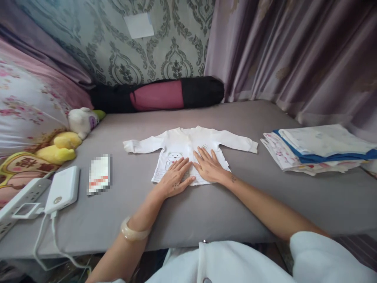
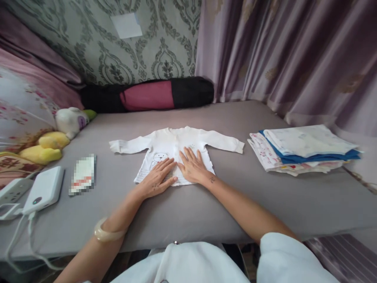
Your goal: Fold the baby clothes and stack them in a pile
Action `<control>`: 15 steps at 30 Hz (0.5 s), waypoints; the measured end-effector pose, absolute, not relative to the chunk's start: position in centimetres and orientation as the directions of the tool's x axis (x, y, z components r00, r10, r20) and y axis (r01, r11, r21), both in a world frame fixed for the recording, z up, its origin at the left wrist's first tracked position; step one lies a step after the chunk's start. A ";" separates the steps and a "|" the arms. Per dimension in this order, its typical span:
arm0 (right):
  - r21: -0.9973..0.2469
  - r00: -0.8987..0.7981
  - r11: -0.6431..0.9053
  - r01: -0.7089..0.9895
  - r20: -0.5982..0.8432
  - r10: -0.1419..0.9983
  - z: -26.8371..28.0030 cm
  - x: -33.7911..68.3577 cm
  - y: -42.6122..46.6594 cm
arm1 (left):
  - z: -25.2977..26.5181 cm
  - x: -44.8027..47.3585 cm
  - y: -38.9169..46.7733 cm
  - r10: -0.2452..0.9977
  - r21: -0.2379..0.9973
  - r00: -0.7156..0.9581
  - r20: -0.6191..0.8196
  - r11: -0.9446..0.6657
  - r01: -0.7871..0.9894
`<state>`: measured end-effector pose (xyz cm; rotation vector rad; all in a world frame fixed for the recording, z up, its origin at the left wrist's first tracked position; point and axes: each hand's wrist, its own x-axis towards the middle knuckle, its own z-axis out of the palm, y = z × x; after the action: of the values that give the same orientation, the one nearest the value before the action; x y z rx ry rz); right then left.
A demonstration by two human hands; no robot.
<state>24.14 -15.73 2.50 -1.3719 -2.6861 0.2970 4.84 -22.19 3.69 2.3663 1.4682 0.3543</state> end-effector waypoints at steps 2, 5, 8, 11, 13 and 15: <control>-0.241 -0.609 0.589 0.771 -0.008 0.793 2.7 24.5 -16.6 | 3.5 4.7 -22.1 0.900 0.398 0.435 0.033 -0.411 0.820; -0.265 -0.641 0.615 0.743 -0.015 0.767 3.0 25.2 -18.0 | 3.2 4.6 -22.1 0.899 0.396 0.435 0.048 -0.417 0.818; -0.266 -0.661 0.639 0.722 0.007 0.750 3.4 25.7 -19.2 | 3.1 4.6 -22.1 0.900 0.402 0.430 0.066 -0.418 0.814; -0.261 -0.673 0.656 0.708 0.030 0.739 3.8 26.0 -20.4 | 3.1 4.6 -22.1 0.902 0.399 0.426 0.062 -0.414 0.818; -0.267 -0.678 0.661 0.701 0.036 0.734 4.0 26.2 -21.3 | 3.1 4.6 -22.1 0.902 0.398 0.427 0.063 -0.415 0.818; -0.280 -0.685 0.664 0.694 0.030 0.728 4.1 26.5 -22.2 | 3.0 4.5 -22.1 0.900 0.398 0.432 0.066 -0.420 0.815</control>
<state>26.48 -22.18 4.05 -1.1766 -2.7365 0.3725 4.50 -22.07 3.01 2.3821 1.4767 0.3889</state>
